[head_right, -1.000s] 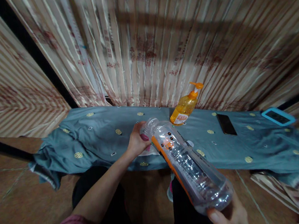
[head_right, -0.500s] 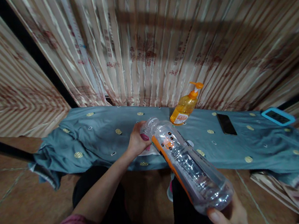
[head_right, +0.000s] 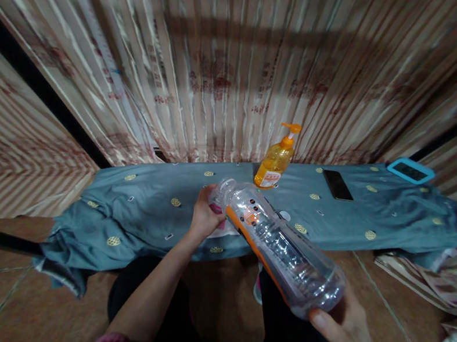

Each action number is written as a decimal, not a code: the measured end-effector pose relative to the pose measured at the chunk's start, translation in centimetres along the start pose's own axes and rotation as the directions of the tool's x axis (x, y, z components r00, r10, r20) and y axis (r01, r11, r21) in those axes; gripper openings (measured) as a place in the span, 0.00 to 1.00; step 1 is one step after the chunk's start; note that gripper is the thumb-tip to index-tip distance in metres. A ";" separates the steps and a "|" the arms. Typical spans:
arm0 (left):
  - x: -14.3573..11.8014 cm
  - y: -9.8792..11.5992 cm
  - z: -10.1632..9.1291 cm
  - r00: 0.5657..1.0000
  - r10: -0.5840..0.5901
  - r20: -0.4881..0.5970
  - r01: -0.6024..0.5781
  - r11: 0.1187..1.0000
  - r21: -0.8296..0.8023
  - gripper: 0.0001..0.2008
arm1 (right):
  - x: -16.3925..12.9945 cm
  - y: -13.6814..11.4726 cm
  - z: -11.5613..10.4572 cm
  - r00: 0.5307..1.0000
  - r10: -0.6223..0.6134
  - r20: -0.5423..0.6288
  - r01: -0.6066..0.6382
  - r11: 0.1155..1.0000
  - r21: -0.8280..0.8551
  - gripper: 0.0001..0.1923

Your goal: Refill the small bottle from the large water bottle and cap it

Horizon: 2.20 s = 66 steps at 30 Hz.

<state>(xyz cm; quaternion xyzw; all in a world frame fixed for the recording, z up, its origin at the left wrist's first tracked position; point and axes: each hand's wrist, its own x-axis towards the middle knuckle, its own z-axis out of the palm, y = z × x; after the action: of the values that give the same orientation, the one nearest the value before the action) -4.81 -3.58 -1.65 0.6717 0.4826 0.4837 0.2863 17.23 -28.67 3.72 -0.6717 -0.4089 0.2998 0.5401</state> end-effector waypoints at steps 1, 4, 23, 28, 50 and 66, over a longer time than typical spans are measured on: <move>0.0 0.0 0.0 1.000 0.001 -0.001 -0.001 1.000 -0.001 0.38 | -0.1 -0.2 0.1 1.000 0.002 0.006 -0.003 1.000 0.008 0.34; 0.1 0.0 -0.1 1.000 0.006 0.000 -0.006 1.000 -0.004 0.37 | -0.2 -0.9 0.5 1.000 0.023 0.006 -0.024 0.999 0.028 0.34; 0.4 0.1 -0.6 0.999 -0.021 0.024 0.022 0.999 -0.032 0.37 | 1.1 0.4 -0.5 0.997 -0.025 0.077 0.017 0.995 0.099 0.32; 0.4 0.1 -0.6 1.000 -0.015 0.005 0.015 1.000 -0.017 0.35 | 1.2 0.5 -0.8 0.997 -0.026 0.076 0.018 0.995 0.097 0.33; 0.6 0.3 -0.3 1.000 -0.009 0.007 0.009 1.000 0.005 0.33 | 0.0 -0.4 0.4 1.000 0.017 -0.024 -0.015 0.997 0.075 0.35; 0.5 0.8 -0.4 1.000 -0.025 0.016 0.024 1.000 0.011 0.33 | 0.2 -0.3 0.0 1.000 -0.019 0.011 0.019 1.000 0.021 0.37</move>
<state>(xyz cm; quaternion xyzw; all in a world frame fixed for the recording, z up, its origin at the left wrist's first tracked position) -4.88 -3.46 -0.69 0.6711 0.4912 0.4721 0.2923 17.30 -28.44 4.01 -0.6603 -0.4151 0.3028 0.5477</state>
